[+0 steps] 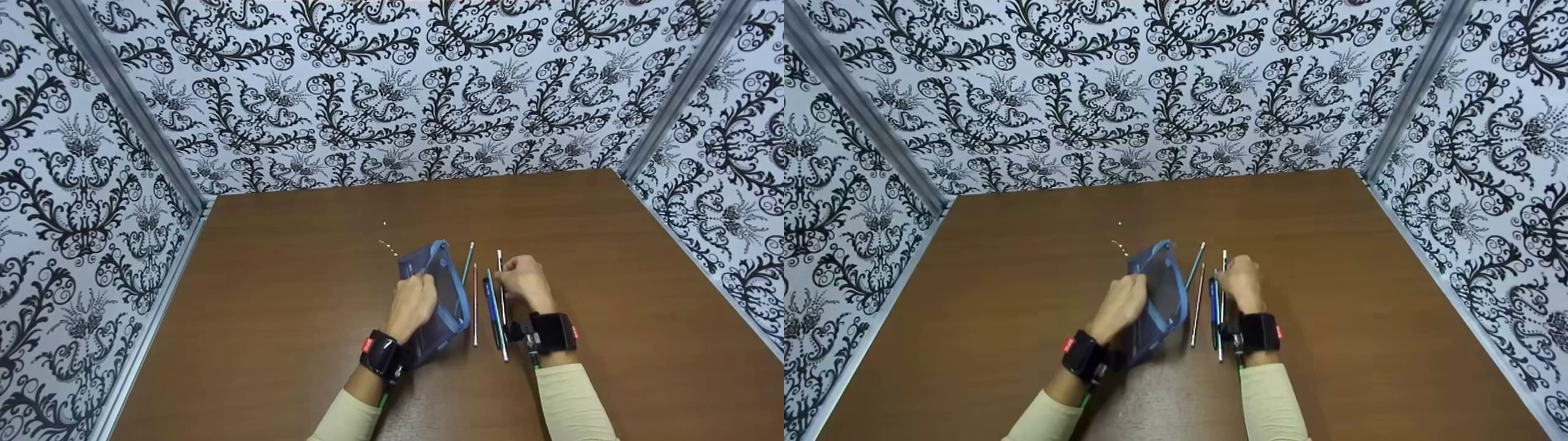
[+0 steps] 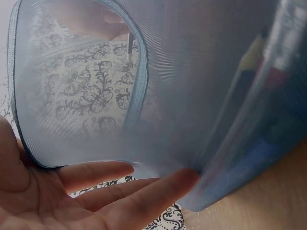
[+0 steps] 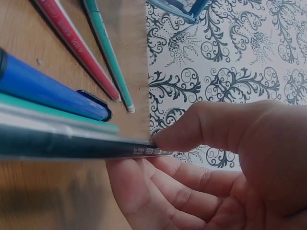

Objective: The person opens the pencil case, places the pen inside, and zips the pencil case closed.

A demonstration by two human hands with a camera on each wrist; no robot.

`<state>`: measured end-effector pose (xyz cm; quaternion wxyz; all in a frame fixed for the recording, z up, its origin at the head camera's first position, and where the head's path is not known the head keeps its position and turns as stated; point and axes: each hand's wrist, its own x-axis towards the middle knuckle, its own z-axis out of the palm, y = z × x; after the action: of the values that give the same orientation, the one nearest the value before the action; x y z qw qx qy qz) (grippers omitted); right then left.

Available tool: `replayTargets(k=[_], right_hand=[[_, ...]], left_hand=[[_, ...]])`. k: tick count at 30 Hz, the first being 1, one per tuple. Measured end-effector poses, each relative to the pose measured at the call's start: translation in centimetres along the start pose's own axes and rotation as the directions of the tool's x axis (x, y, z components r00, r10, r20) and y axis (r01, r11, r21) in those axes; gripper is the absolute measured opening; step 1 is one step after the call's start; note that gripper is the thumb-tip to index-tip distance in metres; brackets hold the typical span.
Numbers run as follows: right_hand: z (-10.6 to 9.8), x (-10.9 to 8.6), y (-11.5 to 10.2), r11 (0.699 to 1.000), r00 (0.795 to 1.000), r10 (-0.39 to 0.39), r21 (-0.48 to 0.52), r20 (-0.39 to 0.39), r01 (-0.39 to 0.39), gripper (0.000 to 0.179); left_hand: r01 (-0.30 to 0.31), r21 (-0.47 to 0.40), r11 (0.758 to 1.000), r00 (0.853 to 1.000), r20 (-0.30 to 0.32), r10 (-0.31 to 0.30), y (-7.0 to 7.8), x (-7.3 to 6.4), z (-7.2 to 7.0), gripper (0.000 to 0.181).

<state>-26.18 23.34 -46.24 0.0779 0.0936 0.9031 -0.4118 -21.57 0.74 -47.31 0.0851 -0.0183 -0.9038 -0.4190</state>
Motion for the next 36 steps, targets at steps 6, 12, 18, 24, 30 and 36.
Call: replayTargets(k=[6, 12, 18, 24, 30, 36], right_hand=[[-0.1, -0.1, -0.1, 1.000, 1.000, -0.004, 0.002, -0.004, 0.004, 0.022], [-0.2, -0.1, -0.4, 1.000, 1.000, 0.005, 0.008, -0.004, -0.005, 0.022], [-0.3, -0.2, -0.5, 1.000, 1.000, 0.004, 0.010, -0.003, -0.004, 0.021], [-0.4, -0.2, -0.8, 1.000, 1.000, -0.012, 0.027, -0.008, 0.012, 0.021], [-0.4, -0.4, -1.1, 0.997, 0.999, -0.032, 0.070, -0.014, 0.033, 0.019], [-0.4, -0.3, -1.2, 0.995, 0.999, -0.034, 0.093, -0.007, 0.035, 0.020]], left_hand=[[0.003, -0.004, 1.000, 1.000, -0.002, -0.003, 0.0, 0.0, 0.0, 0.037], [0.005, -0.019, 1.000, 1.000, 0.004, -0.005, 0.0, 0.0, 0.0, 0.037], [0.014, -0.040, 0.999, 1.000, 0.018, -0.013, 0.0, 0.0, -0.1, 0.037], [0.008, -0.029, 1.000, 1.000, 0.018, -0.007, -0.2, 0.0, 0.0, 0.038], [0.002, -0.013, 1.000, 1.000, 0.004, -0.002, -0.1, -0.1, -0.1, 0.040], [-0.003, -0.022, 1.000, 1.000, 0.008, 0.003, -0.1, 0.0, -0.1, 0.039]])
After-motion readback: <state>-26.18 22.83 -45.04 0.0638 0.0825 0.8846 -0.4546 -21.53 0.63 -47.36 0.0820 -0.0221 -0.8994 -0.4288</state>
